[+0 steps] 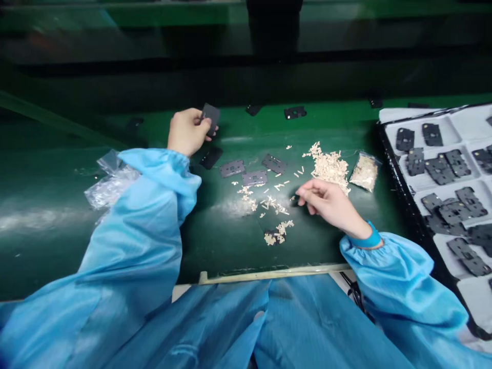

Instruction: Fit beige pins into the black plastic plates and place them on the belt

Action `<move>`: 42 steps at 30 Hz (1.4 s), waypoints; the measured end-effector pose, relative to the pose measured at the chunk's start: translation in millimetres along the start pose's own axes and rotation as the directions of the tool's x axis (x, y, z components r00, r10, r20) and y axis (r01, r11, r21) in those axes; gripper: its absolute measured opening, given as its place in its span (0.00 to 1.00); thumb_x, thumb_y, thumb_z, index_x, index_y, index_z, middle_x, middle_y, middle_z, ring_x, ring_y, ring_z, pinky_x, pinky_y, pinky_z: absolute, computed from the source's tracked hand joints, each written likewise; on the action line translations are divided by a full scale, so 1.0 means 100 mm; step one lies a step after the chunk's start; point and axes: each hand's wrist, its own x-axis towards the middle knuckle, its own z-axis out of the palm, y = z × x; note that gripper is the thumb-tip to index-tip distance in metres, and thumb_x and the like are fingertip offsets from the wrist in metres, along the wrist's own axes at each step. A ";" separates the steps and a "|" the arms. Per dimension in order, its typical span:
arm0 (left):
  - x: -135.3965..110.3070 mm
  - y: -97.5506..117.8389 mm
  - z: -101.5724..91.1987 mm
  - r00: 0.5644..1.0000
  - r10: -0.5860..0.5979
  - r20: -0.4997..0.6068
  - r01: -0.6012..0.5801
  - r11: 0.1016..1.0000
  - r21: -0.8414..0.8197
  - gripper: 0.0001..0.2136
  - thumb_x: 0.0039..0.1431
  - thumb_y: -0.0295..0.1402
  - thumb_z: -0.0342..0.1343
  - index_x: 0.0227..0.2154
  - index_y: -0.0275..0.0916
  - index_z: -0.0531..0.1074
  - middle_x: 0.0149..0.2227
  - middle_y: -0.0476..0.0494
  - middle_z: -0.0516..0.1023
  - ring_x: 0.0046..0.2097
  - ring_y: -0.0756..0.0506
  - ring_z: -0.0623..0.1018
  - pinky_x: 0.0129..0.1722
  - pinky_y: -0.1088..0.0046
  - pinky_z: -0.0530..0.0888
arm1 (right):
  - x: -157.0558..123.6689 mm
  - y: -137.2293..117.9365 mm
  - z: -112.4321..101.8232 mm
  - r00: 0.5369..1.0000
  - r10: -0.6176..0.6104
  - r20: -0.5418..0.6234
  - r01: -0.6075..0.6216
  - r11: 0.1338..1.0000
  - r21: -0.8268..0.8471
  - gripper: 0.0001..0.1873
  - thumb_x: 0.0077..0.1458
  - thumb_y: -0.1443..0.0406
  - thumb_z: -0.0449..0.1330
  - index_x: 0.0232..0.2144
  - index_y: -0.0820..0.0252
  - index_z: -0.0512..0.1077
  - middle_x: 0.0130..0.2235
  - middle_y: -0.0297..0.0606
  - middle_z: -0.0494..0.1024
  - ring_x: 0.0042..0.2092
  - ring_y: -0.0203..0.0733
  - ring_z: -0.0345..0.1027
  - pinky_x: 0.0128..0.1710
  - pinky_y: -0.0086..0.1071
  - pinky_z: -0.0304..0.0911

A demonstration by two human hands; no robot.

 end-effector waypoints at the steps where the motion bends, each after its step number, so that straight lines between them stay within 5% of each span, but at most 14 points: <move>1: -0.19 0.06 0.06 0.997 -0.062 0.046 0.065 0.996 -0.058 0.05 0.68 0.27 0.52 0.38 0.31 0.71 0.33 0.46 0.81 0.31 0.52 0.78 0.41 0.67 0.77 | -0.05 0.04 -0.03 1.000 0.013 -0.002 -0.013 1.000 -0.019 0.20 0.58 0.48 0.66 0.33 0.60 0.76 0.29 0.38 0.80 0.23 0.32 0.65 0.22 0.28 0.61; 4: -0.84 0.28 0.31 0.964 -0.155 0.215 0.206 0.949 -0.240 0.07 0.69 0.35 0.54 0.44 0.37 0.71 0.38 0.42 0.84 0.26 0.52 0.77 0.24 0.77 0.70 | -0.15 0.15 -0.04 0.997 0.033 0.065 -0.026 0.995 -0.094 0.20 0.55 0.47 0.69 0.34 0.59 0.78 0.28 0.37 0.79 0.25 0.35 0.66 0.24 0.30 0.62; 8: -1.49 0.47 0.59 0.883 -0.196 0.426 0.390 0.812 -0.435 0.10 0.67 0.36 0.55 0.47 0.38 0.68 0.41 0.38 0.84 0.30 0.50 0.80 0.25 0.76 0.74 | -0.19 0.20 0.07 0.975 -0.067 0.214 0.131 0.945 -0.299 0.14 0.61 0.51 0.66 0.36 0.56 0.80 0.31 0.37 0.79 0.30 0.39 0.69 0.30 0.33 0.64; 11: -1.69 0.46 0.68 0.878 -0.184 0.441 0.392 0.806 -0.443 0.12 0.66 0.37 0.54 0.50 0.38 0.67 0.39 0.41 0.83 0.28 0.50 0.78 0.23 0.76 0.72 | -0.21 0.18 0.13 0.941 -0.172 0.291 0.289 0.856 -0.429 0.09 0.65 0.57 0.62 0.38 0.54 0.79 0.38 0.39 0.80 0.33 0.41 0.71 0.35 0.36 0.65; 17: -1.72 0.37 0.70 0.893 -0.147 0.425 0.340 0.840 -0.422 0.15 0.64 0.36 0.55 0.51 0.38 0.68 0.38 0.43 0.83 0.27 0.52 0.75 0.23 0.77 0.69 | -0.29 0.22 0.18 0.921 -0.232 0.312 0.370 0.768 -0.523 0.08 0.68 0.62 0.57 0.42 0.55 0.77 0.44 0.44 0.77 0.44 0.49 0.74 0.47 0.42 0.68; 25: -1.76 0.41 0.74 0.886 -0.145 0.441 0.341 0.847 -0.407 0.13 0.63 0.34 0.57 0.48 0.38 0.68 0.38 0.43 0.83 0.27 0.53 0.75 0.22 0.79 0.69 | -0.27 0.08 0.06 0.939 -0.142 0.312 0.289 0.819 -0.496 0.08 0.67 0.60 0.58 0.37 0.55 0.73 0.38 0.41 0.76 0.36 0.44 0.70 0.38 0.39 0.66; 29: -1.79 0.46 0.77 0.879 -0.152 0.451 0.353 0.844 -0.404 0.15 0.59 0.37 0.63 0.46 0.38 0.70 0.38 0.44 0.82 0.26 0.53 0.75 0.22 0.79 0.69 | -0.08 -0.09 0.23 0.972 -0.185 0.147 0.223 0.924 -0.312 0.11 0.65 0.55 0.61 0.37 0.54 0.72 0.36 0.39 0.77 0.34 0.42 0.70 0.34 0.36 0.65; 32: -1.78 0.41 0.80 0.926 -0.163 0.339 0.312 0.838 -0.448 0.19 0.55 0.40 0.67 0.46 0.39 0.71 0.38 0.46 0.80 0.26 0.54 0.74 0.24 0.78 0.69 | 0.18 -0.14 0.50 0.975 -0.217 0.047 0.220 0.973 -0.070 0.14 0.63 0.52 0.64 0.37 0.55 0.70 0.35 0.37 0.77 0.33 0.40 0.69 0.31 0.34 0.65; 36: -1.73 0.32 0.81 0.966 -0.193 0.173 0.254 0.837 -0.484 0.19 0.54 0.38 0.68 0.45 0.39 0.71 0.37 0.48 0.79 0.28 0.54 0.73 0.28 0.78 0.71 | 0.43 -0.13 0.77 0.987 -0.163 -0.003 0.158 0.953 0.257 0.18 0.56 0.52 0.71 0.41 0.56 0.73 0.34 0.34 0.75 0.31 0.35 0.67 0.30 0.31 0.67; 42: -1.71 0.33 0.78 0.964 -0.220 0.152 0.267 0.835 -0.482 0.17 0.54 0.38 0.68 0.42 0.39 0.71 0.37 0.48 0.80 0.30 0.52 0.76 0.32 0.76 0.74 | 0.39 -0.04 0.93 0.997 -0.077 -0.024 0.080 0.896 0.438 0.17 0.56 0.52 0.70 0.37 0.56 0.73 0.30 0.34 0.79 0.32 0.38 0.74 0.36 0.34 0.73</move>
